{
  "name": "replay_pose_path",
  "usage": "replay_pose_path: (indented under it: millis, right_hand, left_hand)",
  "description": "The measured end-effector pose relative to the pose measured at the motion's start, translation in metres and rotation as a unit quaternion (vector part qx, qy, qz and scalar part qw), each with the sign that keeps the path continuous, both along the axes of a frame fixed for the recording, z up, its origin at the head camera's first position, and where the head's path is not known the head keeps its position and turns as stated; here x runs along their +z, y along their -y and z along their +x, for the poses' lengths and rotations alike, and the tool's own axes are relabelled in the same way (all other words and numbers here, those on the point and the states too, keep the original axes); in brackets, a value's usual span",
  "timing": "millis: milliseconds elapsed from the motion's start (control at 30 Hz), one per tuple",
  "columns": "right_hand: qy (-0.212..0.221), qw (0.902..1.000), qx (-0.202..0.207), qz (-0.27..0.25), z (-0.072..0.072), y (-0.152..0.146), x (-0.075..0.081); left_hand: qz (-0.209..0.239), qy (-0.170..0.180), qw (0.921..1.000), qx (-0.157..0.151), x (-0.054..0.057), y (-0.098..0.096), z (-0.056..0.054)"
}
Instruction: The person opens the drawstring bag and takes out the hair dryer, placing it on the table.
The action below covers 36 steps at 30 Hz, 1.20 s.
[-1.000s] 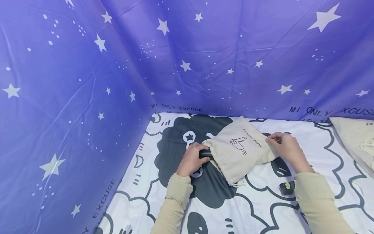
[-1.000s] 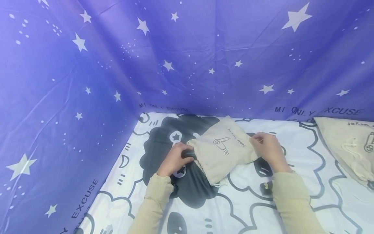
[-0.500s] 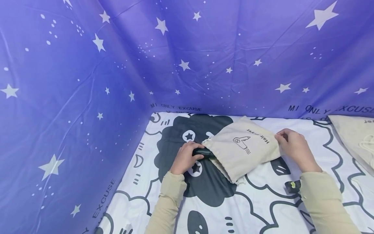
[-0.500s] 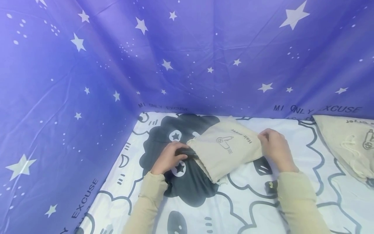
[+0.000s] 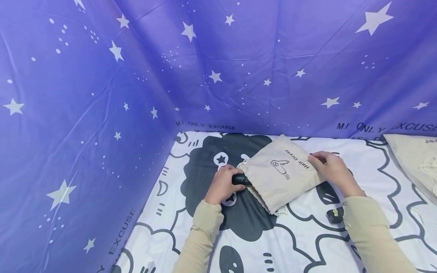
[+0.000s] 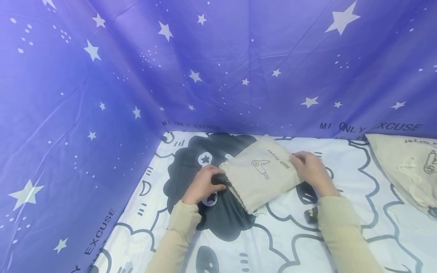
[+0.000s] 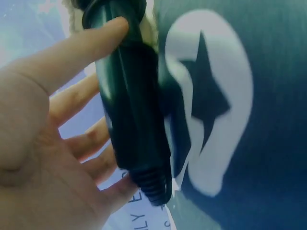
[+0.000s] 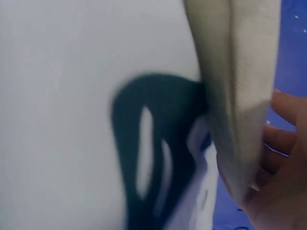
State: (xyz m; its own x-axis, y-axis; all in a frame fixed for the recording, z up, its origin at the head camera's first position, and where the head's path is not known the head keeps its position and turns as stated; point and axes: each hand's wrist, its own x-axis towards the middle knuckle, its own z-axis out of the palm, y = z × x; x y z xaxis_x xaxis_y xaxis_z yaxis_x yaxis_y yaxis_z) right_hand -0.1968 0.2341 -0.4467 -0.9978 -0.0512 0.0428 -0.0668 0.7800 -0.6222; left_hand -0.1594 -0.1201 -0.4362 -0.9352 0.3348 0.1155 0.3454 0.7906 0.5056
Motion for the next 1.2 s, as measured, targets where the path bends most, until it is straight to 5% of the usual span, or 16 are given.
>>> replay_pose_path:
  millis: [433, 1200]
  right_hand:
    - [-0.096, 0.9947, -0.037, 0.002, 0.008, -0.005, -0.001]
    - [-0.111, 0.9924, -0.052, 0.013, 0.013, -0.012, -0.003]
  left_hand:
    - [-0.016, -0.024, 0.9994, 0.018, -0.004, 0.005, 0.006]
    - [-0.009, -0.018, 0.9998, 0.002, 0.0, 0.024, 0.007]
